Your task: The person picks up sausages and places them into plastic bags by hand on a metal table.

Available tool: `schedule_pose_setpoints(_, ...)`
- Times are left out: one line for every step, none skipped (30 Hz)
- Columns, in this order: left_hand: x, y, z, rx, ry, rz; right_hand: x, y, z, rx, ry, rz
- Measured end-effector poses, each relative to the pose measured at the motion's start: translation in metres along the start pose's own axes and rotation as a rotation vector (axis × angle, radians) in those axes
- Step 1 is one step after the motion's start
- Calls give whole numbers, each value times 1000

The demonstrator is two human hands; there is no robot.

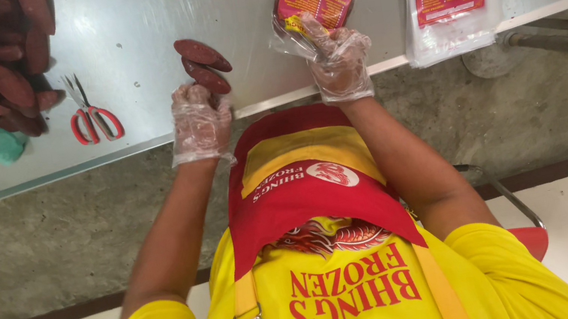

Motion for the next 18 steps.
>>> schedule_pose_setpoints(9,13,-2,-24,-63,-56,-1,1,2,-10,-19,-8)
schedule_pose_setpoints(15,26,-5,-48,-125,-113,0,4,3,-20,-37,-16)
schedule_pose_setpoints(20,36,-16,-23,-168,-87,0,7,3,-35,-48,-16)
schedule_pose_setpoints(21,44,-28,3,-211,-60,-2,8,3,-44,-48,4)
schedule_pose_setpoints(20,52,-35,26,-254,-29,-3,8,4,-53,-50,27)
schedule_pose_setpoints(17,58,-38,49,-310,-12,-4,8,5,-62,-51,50)
schedule_pose_setpoints(12,63,-44,69,-359,10,-3,7,4,-39,-56,51)
schedule_pose_setpoints(5,64,-50,89,-408,32,-2,5,3,-16,-60,52)
schedule_pose_setpoints(4,70,-52,-11,-365,15,-2,3,2,5,-65,52)
schedule_pose_setpoints(0,75,-54,-111,-321,-2,-1,4,-1,-6,-55,35)
schedule_pose_setpoints(-6,75,-52,-205,-280,-25,-2,4,-2,-20,-50,12)
schedule_pose_setpoints(-9,77,-52,-362,-229,-282,-2,4,-2,-34,-45,-11)
schedule_pose_setpoints(-8,74,-52,-517,-173,-540,-2,2,-2,-33,-32,5)
schedule_pose_setpoints(-4,65,-53,-668,-113,-801,-2,0,-2,-31,-20,22)
schedule_pose_setpoints(5,50,-51,-763,31,-748,-1,0,0,-31,-11,38)
schedule_pose_setpoints(19,32,-49,-853,178,-692,-1,-2,1,-20,-6,38)
schedule_pose_setpoints(36,18,-52,-943,329,-633,0,-2,1,-6,5,39)
schedule_pose_setpoints(51,-8,-42,-876,326,-889,0,-3,1,7,15,39)
Point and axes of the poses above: each hand's wrist, its own z-axis towards the middle knuckle, its own x-axis out of the palm, y = z × x, the point moved 9 cm from there along z, towards the middle knuckle, and after that the axes turned 5 degrees about -y, right-handed, at the moved point
